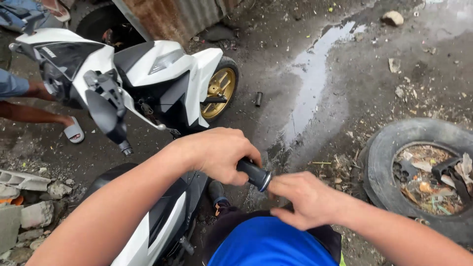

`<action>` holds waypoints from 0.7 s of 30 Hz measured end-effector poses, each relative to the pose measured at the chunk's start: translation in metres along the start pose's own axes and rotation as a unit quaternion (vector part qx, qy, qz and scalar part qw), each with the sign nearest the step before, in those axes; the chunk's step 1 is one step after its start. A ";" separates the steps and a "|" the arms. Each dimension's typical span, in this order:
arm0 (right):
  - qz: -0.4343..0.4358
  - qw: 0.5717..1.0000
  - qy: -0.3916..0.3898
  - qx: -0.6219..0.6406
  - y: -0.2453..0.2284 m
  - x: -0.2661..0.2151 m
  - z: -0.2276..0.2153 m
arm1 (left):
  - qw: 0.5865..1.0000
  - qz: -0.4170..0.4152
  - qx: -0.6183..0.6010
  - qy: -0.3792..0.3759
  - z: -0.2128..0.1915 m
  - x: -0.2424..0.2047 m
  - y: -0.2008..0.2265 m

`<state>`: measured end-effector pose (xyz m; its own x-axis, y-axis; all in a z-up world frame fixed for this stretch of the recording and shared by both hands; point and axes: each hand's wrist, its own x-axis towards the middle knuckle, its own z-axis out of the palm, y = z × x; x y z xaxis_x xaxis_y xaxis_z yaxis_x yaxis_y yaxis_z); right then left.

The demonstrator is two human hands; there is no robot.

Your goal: The person is installing a new rubber grip onto the right handlebar of a white scooter by repeatedly pushing and twisting it into place.

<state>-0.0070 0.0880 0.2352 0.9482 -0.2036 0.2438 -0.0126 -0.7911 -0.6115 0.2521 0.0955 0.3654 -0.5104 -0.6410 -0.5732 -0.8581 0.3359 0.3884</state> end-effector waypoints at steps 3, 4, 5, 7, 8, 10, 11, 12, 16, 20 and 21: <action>0.074 0.905 -0.051 0.416 -0.008 0.004 0.026 | 0.999 -0.006 0.003 0.045 0.013 -0.017 -0.012; 0.105 0.753 -0.065 0.647 -0.006 0.007 0.039 | 0.997 -0.004 0.003 0.076 0.016 -0.022 -0.019; 0.106 0.753 -0.068 0.646 -0.005 0.013 0.044 | 0.997 -0.005 0.001 0.078 0.017 -0.027 -0.024; 0.104 0.593 -0.052 0.797 -0.009 0.018 0.054 | 0.996 -0.001 0.014 0.091 0.022 -0.036 -0.027; 0.104 0.594 -0.055 0.796 -0.017 0.031 0.041 | 0.996 -0.004 0.013 0.094 0.023 -0.039 -0.032; 0.092 0.916 -0.102 0.378 -0.032 0.057 0.017 | 0.999 0.013 -0.030 0.032 0.027 -0.047 -0.042; 0.092 0.915 -0.107 0.377 -0.018 0.054 0.028 | 0.999 0.011 -0.034 0.036 0.029 -0.047 -0.043; 0.005 0.990 -0.116 0.086 -0.003 0.052 0.037 | 0.990 -0.031 -0.128 -0.044 0.029 -0.047 -0.044; -0.163 0.885 -0.093 -0.425 -0.006 0.072 0.013 | 0.864 -0.032 -0.471 -0.174 0.078 -0.031 -0.078; -0.164 0.862 -0.149 -0.455 -0.002 0.085 0.018 | 0.844 0.036 -0.516 -0.141 0.087 -0.033 -0.085; -0.062 0.908 -0.226 -0.348 0.004 0.086 0.024 | 0.928 0.027 -0.363 -0.083 0.077 -0.041 -0.081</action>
<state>0.0823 0.0814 0.2361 0.9875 0.0445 -0.1512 0.0545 -0.9966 0.0626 0.3381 0.1476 0.3024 -0.6047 -0.5010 -0.6191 -0.5980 -0.2278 0.7684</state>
